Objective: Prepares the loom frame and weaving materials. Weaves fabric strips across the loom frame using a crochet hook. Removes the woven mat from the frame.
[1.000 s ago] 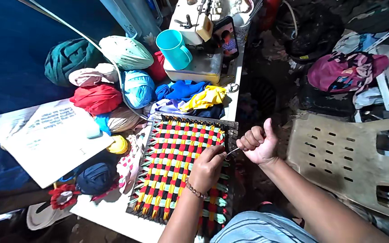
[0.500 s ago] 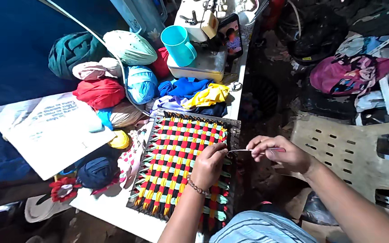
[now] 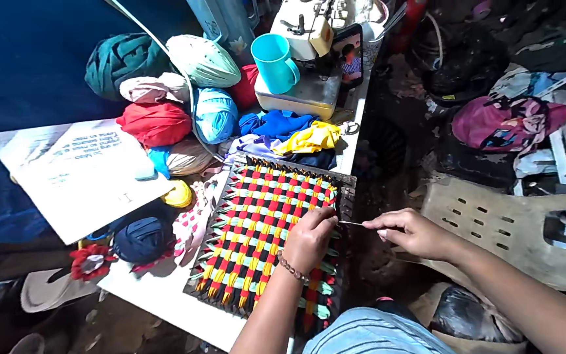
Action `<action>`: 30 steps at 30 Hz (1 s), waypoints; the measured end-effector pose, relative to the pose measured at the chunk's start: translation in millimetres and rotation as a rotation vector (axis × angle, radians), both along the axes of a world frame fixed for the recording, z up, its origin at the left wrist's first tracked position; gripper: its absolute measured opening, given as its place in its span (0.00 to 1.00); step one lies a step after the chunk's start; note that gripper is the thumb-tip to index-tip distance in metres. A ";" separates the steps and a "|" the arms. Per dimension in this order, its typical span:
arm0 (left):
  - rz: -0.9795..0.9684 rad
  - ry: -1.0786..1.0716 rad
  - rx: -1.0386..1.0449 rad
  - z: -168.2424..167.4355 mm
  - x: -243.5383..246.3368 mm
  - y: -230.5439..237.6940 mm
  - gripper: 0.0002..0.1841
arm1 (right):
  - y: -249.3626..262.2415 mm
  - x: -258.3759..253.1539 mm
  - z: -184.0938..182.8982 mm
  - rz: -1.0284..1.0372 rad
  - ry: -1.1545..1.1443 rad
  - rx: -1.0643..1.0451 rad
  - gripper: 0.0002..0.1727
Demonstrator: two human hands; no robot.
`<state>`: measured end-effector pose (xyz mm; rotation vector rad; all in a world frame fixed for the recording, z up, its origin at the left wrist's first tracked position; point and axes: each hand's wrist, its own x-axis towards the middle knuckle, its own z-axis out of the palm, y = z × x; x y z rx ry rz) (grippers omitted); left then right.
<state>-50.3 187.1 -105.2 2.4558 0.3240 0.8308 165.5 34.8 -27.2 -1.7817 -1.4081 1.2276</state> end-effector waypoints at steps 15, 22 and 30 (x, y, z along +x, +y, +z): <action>-0.001 0.045 0.033 0.3 2.0 -0.1 0.10 | -3.6 15.0 -27.6 0.093 -0.096 0.179 0.21; 0.008 0.040 0.022 0.1 1.9 0.0 0.10 | 21.9 -6.4 58.2 0.264 -0.119 -0.221 0.21; 0.034 0.020 0.016 0.6 0.1 -1.5 0.11 | 11.8 -13.5 -19.8 -0.030 0.307 0.539 0.30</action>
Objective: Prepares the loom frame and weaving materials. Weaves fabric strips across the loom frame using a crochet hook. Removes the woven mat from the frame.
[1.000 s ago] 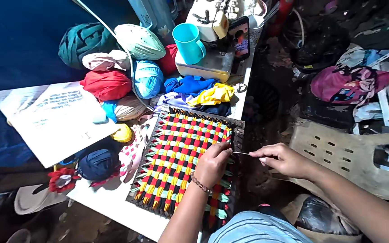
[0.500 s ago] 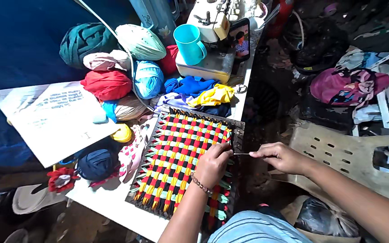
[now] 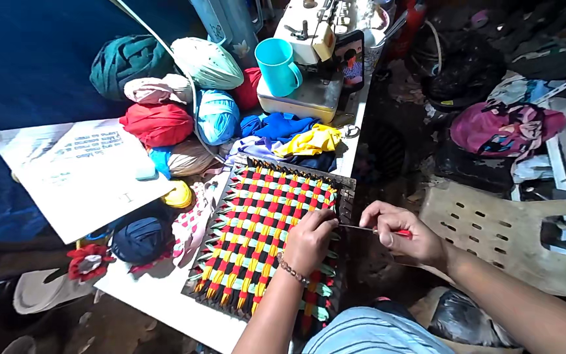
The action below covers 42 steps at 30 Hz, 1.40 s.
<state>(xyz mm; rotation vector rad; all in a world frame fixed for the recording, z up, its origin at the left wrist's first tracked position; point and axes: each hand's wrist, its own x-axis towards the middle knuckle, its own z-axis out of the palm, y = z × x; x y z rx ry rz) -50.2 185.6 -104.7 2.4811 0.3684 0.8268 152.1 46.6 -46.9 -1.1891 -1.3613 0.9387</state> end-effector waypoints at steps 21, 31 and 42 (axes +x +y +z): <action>-0.013 0.005 -0.011 5.6 3.4 -5.2 0.09 | 54.8 -48.5 68.7 -0.318 0.530 -0.480 0.32; 0.011 0.000 -0.023 6.0 9.4 -13.1 0.07 | 62.6 -49.3 72.6 -0.321 0.489 -0.547 0.33; 0.094 0.186 -0.204 20.9 9.1 -41.6 0.19 | 58.8 -48.3 67.5 -0.360 0.536 -0.514 0.33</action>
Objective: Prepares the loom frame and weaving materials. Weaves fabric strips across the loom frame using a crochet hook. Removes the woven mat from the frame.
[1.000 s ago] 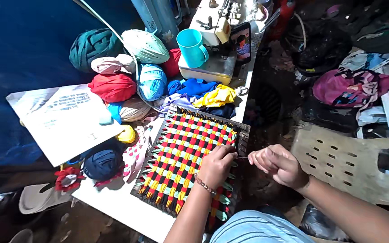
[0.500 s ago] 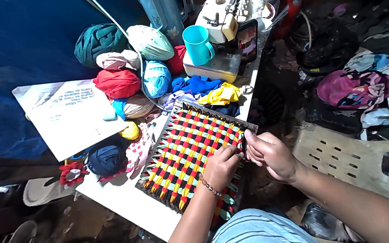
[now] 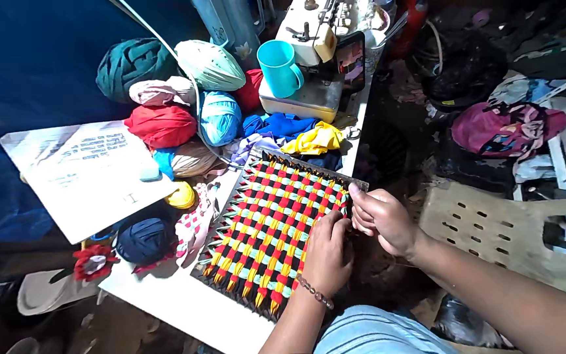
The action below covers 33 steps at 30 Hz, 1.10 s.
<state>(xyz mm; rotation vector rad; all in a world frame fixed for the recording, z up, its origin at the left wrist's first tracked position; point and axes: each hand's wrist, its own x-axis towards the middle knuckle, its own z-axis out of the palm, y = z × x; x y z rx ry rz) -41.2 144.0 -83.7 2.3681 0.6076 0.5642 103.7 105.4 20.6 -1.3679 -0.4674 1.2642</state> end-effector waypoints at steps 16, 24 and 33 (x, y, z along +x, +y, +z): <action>-0.001 -0.097 0.021 -5.2 -7.1 15.0 0.14 | 2.7 0.7 18.8 -0.067 0.014 0.022 0.33; -0.013 -0.149 0.077 5.1 -1.8 29.2 0.12 | 0.1 10.4 13.7 0.021 -0.042 0.081 0.16; -0.173 -0.255 0.352 -9.0 3.3 43.5 0.08 | -15.0 17.3 -13.5 0.212 -0.203 0.369 0.06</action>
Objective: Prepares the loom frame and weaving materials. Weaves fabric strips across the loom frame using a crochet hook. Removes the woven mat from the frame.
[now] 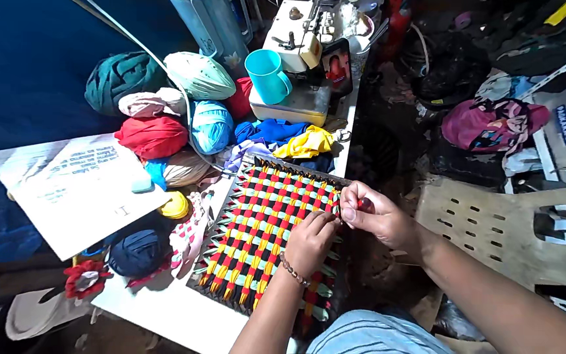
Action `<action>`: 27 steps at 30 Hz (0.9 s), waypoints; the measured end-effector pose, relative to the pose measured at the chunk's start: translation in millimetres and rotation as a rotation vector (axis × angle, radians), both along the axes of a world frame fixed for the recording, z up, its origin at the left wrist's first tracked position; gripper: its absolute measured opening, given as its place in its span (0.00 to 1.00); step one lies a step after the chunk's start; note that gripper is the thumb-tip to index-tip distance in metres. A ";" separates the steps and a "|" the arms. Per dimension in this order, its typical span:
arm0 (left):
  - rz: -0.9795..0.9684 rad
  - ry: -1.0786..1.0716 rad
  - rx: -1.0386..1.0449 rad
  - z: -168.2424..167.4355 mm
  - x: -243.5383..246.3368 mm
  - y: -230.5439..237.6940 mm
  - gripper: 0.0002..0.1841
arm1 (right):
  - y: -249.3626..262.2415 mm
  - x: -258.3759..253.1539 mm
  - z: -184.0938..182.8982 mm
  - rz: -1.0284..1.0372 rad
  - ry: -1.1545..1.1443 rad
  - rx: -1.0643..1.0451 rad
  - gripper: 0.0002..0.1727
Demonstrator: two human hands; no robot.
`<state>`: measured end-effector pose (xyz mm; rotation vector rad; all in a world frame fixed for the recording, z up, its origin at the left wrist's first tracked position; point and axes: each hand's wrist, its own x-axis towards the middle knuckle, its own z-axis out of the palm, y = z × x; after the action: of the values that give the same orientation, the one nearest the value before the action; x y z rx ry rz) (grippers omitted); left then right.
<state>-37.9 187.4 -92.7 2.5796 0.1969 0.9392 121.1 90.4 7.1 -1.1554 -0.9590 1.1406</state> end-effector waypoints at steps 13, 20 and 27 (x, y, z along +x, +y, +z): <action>-0.019 -0.008 -0.044 -2.4 -0.6 0.2 0.06 | 21.1 -17.4 2.9 -0.416 -0.653 -0.182 0.12; -0.020 0.023 -0.137 -8.2 -9.6 -2.8 0.07 | 15.4 -7.5 -8.0 -0.629 0.066 -0.099 0.11; 0.020 0.034 -0.221 -2.8 -12.1 -6.9 0.07 | -16.4 -35.9 -16.6 -0.462 0.391 0.284 0.26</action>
<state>-50.0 180.5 -95.5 2.3947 0.3173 0.8311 85.1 74.0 -9.5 -0.8236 -0.4950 0.7826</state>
